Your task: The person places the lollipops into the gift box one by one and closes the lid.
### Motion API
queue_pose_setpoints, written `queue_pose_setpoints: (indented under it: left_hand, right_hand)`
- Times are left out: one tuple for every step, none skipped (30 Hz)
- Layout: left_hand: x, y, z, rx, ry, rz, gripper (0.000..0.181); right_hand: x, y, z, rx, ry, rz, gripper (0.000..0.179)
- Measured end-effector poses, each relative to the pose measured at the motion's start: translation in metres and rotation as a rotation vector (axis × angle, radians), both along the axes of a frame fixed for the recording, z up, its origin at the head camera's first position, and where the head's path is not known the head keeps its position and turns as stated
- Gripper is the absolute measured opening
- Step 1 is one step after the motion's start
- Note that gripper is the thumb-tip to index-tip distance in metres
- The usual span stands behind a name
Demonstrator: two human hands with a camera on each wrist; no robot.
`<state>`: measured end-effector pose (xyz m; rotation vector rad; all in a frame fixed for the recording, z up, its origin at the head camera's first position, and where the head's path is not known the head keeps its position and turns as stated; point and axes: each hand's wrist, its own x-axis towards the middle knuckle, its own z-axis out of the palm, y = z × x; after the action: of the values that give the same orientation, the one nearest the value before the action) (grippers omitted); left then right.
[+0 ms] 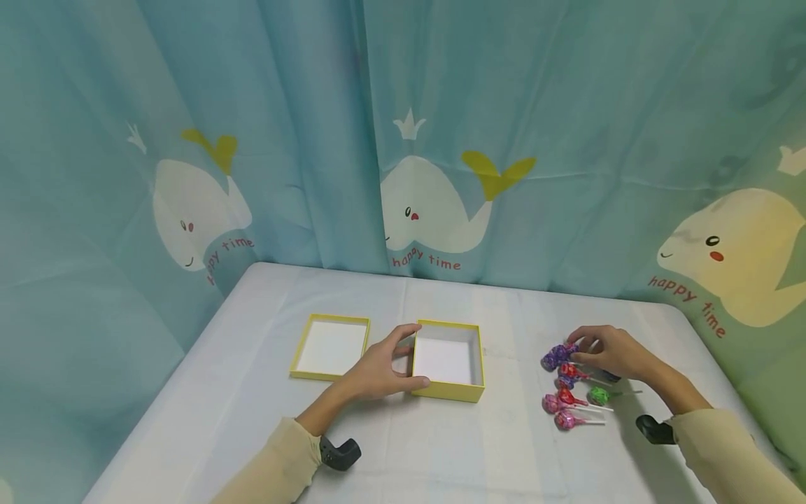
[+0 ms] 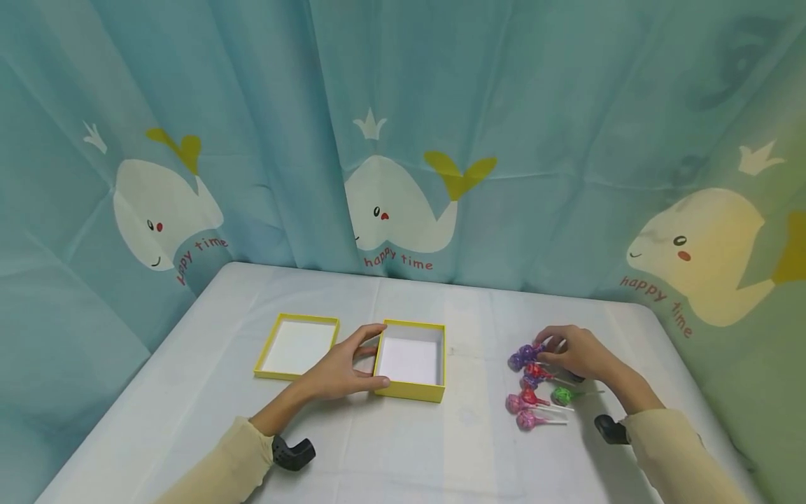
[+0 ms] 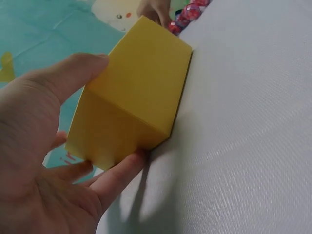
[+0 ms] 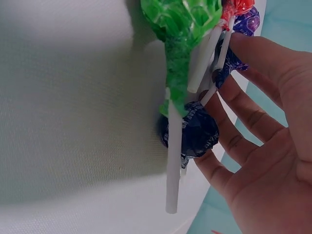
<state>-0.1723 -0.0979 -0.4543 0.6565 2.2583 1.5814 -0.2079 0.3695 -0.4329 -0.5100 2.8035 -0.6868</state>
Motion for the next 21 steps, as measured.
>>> queue_pose_setpoints:
  left_hand:
    - [0.000,0.000,0.000,0.001,0.003,-0.001,0.091]
    - [0.000,0.000,0.000,-0.001,0.004,-0.002,0.090]
    - [0.000,-0.001,0.000,-0.004,0.007,-0.003,0.090]
    - [0.000,-0.001,-0.001,-0.007,0.010,-0.004,0.090]
    - [0.000,-0.001,-0.001,-0.008,0.011,-0.004,0.089]
    - [0.000,-0.001,-0.001,-0.010,0.011,-0.004,0.089]
    - [0.000,-0.001,-0.001,-0.007,0.013,-0.005,0.089]
    - [0.000,-0.001,0.000,-0.010,0.009,-0.005,0.089]
    - [-0.001,-0.002,0.000,-0.010,0.007,-0.004,0.089]
    - [-0.001,-0.002,0.000,-0.009,0.004,-0.004,0.090]
    - [-0.001,-0.002,0.000,-0.007,0.002,-0.005,0.090]
    - [-0.001,-0.002,0.000,-0.007,0.003,-0.006,0.090]
    - [-0.001,-0.003,0.000,-0.004,0.005,-0.007,0.090]
    - [-0.002,-0.003,0.000,-0.008,0.005,-0.007,0.090]
    - [-0.002,-0.003,0.000,-0.007,0.008,-0.009,0.089]
    - [-0.003,-0.004,0.000,-0.005,0.010,-0.012,0.089]
    - [-0.003,-0.004,0.000,-0.001,0.011,-0.015,0.088]
    - [-0.004,-0.005,0.000,0.004,0.011,-0.019,0.087]
    - [-0.004,-0.005,0.000,0.009,0.013,-0.023,0.087]
    - [-0.004,-0.005,0.000,0.009,0.012,-0.025,0.087]
    - [-0.004,-0.005,0.000,0.012,0.011,-0.028,0.086]
  right_hand:
    - [0.000,0.000,0.000,0.000,0.000,0.002,0.025]
    - [0.001,0.000,0.001,0.001,0.001,0.003,0.024]
    - [0.001,0.001,0.002,0.001,0.002,0.005,0.023]
    - [0.002,0.000,0.003,0.000,0.001,0.003,0.023]
    - [0.003,0.000,0.004,0.000,0.004,0.002,0.022]
    - [0.003,0.000,0.006,-0.005,0.007,0.001,0.022]
    - [0.003,0.000,0.008,-0.009,0.013,0.004,0.021]
    - [0.004,-0.001,0.010,-0.012,0.023,0.007,0.021]
    - [0.004,-0.002,0.013,-0.016,0.033,0.012,0.021]
    - [0.004,-0.002,0.015,-0.019,0.045,0.015,0.021]
    - [0.004,-0.003,0.018,-0.021,0.055,0.021,0.022]
    - [0.004,-0.004,0.021,-0.024,0.065,0.026,0.022]
    - [0.004,-0.005,0.024,-0.024,0.075,0.032,0.023]
    - [0.004,-0.006,0.027,-0.024,0.083,0.036,0.023]
    - [0.004,-0.007,0.030,-0.024,0.092,0.041,0.023]
    - [0.004,-0.009,0.032,-0.028,0.101,0.047,0.024]
    - [0.004,-0.010,0.035,-0.032,0.112,0.055,0.024]
    - [0.004,-0.011,0.038,-0.037,0.124,0.064,0.024]
    - [0.004,-0.012,0.041,-0.044,0.136,0.074,0.024]
    - [0.004,-0.013,0.044,-0.051,0.149,0.086,0.024]
    - [0.004,-0.014,0.047,-0.062,0.164,0.103,0.024]
